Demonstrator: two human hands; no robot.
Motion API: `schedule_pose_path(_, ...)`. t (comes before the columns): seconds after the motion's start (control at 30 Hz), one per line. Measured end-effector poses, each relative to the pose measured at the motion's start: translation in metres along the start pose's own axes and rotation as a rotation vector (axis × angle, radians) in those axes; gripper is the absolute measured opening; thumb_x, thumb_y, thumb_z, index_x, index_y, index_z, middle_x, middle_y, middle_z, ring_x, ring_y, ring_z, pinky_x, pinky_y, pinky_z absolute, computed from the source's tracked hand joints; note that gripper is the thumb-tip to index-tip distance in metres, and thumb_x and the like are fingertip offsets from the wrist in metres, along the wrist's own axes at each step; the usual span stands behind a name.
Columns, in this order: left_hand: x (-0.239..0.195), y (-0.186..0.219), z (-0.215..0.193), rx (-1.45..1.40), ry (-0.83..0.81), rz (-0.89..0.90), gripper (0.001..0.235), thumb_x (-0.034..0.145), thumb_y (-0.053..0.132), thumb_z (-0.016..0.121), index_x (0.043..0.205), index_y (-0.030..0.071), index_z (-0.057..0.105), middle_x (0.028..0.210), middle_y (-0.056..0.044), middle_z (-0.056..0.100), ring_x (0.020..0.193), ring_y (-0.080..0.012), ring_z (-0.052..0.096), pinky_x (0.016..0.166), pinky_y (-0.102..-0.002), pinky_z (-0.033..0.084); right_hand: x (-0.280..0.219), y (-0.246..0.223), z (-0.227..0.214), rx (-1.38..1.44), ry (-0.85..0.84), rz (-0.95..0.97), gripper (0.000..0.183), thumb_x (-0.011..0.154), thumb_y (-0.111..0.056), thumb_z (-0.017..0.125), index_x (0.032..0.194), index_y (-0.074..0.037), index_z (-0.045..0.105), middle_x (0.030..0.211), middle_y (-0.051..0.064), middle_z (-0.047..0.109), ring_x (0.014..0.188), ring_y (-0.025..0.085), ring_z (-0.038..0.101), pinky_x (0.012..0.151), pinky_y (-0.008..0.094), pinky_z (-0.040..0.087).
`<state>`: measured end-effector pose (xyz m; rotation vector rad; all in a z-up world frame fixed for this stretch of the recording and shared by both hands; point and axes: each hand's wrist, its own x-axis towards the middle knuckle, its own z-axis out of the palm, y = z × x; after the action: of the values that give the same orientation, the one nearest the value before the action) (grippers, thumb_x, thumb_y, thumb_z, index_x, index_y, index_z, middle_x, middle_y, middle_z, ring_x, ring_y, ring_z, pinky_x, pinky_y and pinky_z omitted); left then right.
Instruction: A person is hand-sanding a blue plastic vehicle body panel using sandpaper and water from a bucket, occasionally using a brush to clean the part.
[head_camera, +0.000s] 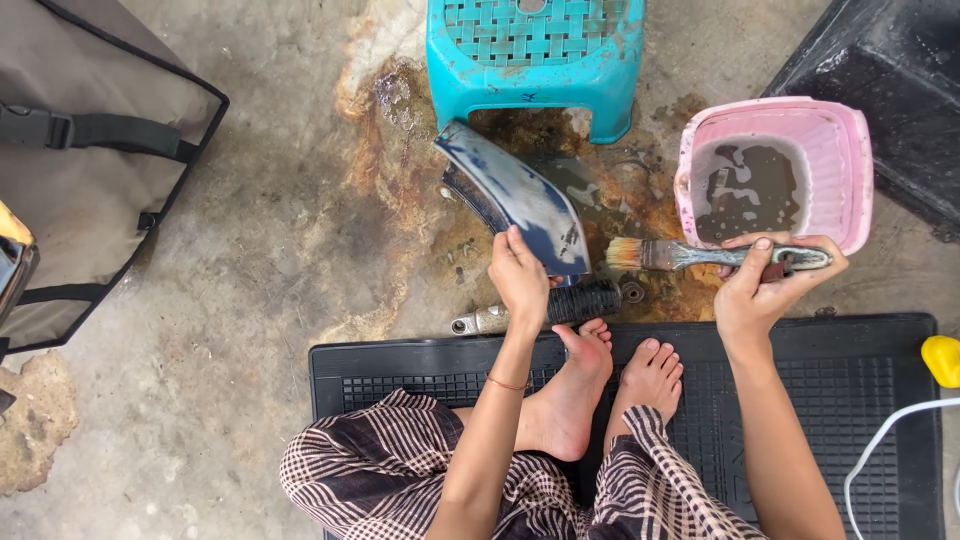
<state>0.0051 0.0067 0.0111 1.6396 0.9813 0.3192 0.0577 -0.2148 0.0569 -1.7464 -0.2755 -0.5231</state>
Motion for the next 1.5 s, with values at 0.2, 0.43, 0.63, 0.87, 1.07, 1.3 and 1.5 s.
schedule_pose_path(0.2, 0.009, 0.007, -0.034, -0.192, -0.009, -0.135, 0.039, 0.112, 0.033, 0.038, 0.083, 0.007, 0.042, 0.056, -0.011, 0.049, 0.033, -0.024, 0.058, 0.034, -0.033, 0.055, -0.035, 0.126, -0.058, 0.053, 0.502, 0.125, 0.064, 0.136, -0.013, 0.065, 0.165, -0.037, 0.013, 0.171, 0.022, 0.044, 0.079, 0.036, 0.071, 0.056, 0.042, 0.064)
schedule_pose_path(0.43, 0.001, 0.024, -0.063, -0.253, 0.003, -0.248, 0.037, 0.111, 0.035, 0.04, 0.085, 0.008, 0.042, 0.056, -0.008, 0.043, 0.033, -0.0226, 0.055, 0.035, -0.033, 0.055, 0.002, 0.163, -0.089, -0.222, 0.656, 0.082, 0.053, 0.125, -0.028, 0.067, 0.155, -0.004, 0.03, 0.16, 0.021, 0.043, 0.148, 0.029, 0.054, 0.126, 0.043, 0.041)
schedule_pose_path(0.63, -0.001, 0.03, -0.084, -0.334, 0.008, -0.25, 0.037, 0.112, 0.032, 0.041, 0.082, 0.009, 0.041, 0.057, -0.002, 0.035, 0.031, -0.0203, 0.052, 0.03, -0.03, 0.05, -0.013, 0.187, -0.093, 0.091, 0.644, 0.318, 0.055, 0.121, -0.032, 0.071, 0.16, -0.022, 0.033, 0.114, 0.016, 0.071, 0.075, 0.016, 0.06, 0.062, 0.032, 0.051)
schedule_pose_path(0.87, 0.002, 0.035, -0.11, -0.369, -0.111, -0.3, 0.035, 0.111, 0.032, 0.047, 0.085, 0.009, 0.046, 0.051, -0.005, 0.044, 0.031, -0.0195, 0.055, 0.026, -0.025, 0.041, -0.013, 0.176, -0.099, -0.047, 0.571, 0.294, 0.047, 0.12, -0.031, 0.072, 0.148, -0.017, 0.037, 0.128, 0.016, 0.071, 0.081, 0.017, 0.058, 0.06, 0.032, 0.049)
schedule_pose_path(1.07, 0.006, 0.03, -0.118, -0.368, -0.243, -0.291, 0.031, 0.11, 0.028, 0.05, 0.092, 0.004, 0.056, 0.057, -0.009, 0.056, 0.031, -0.0185, 0.056, 0.024, -0.024, 0.043, -0.012, 0.2, -0.145, -0.219, 0.758, 0.393, 0.019, 0.102, -0.023, 0.066, 0.097, -0.011, 0.052, 0.094, 0.008, 0.056, 0.077, 0.016, 0.058, 0.057, 0.032, 0.047)
schedule_pose_path(1.3, 0.013, 0.021, -0.113, -0.261, -0.408, -0.246, 0.033, 0.11, 0.029, 0.049, 0.087, 0.005, 0.055, 0.054, -0.011, 0.054, 0.031, -0.02, 0.057, 0.023, -0.023, 0.038, -0.034, 0.302, -0.236, -0.199, 0.798, 0.329, 0.025, 0.102, -0.021, 0.054, 0.079, -0.014, 0.045, 0.079, 0.002, 0.048, 0.073, 0.018, 0.039, 0.07, 0.037, 0.039)
schedule_pose_path(1.5, 0.028, 0.02, -0.116, -0.113, -0.598, -0.142, 0.035, 0.109, 0.029, 0.051, 0.08, 0.008, 0.052, 0.063, -0.006, 0.054, 0.034, -0.0167, 0.058, 0.024, -0.024, 0.046, -0.009, 0.168, -0.124, -0.121, 0.514, 0.023, 0.044, 0.11, -0.044, 0.03, 0.097, -0.003, 0.042, 0.101, 0.017, 0.05, 0.094, 0.029, 0.051, 0.086, 0.044, 0.048)
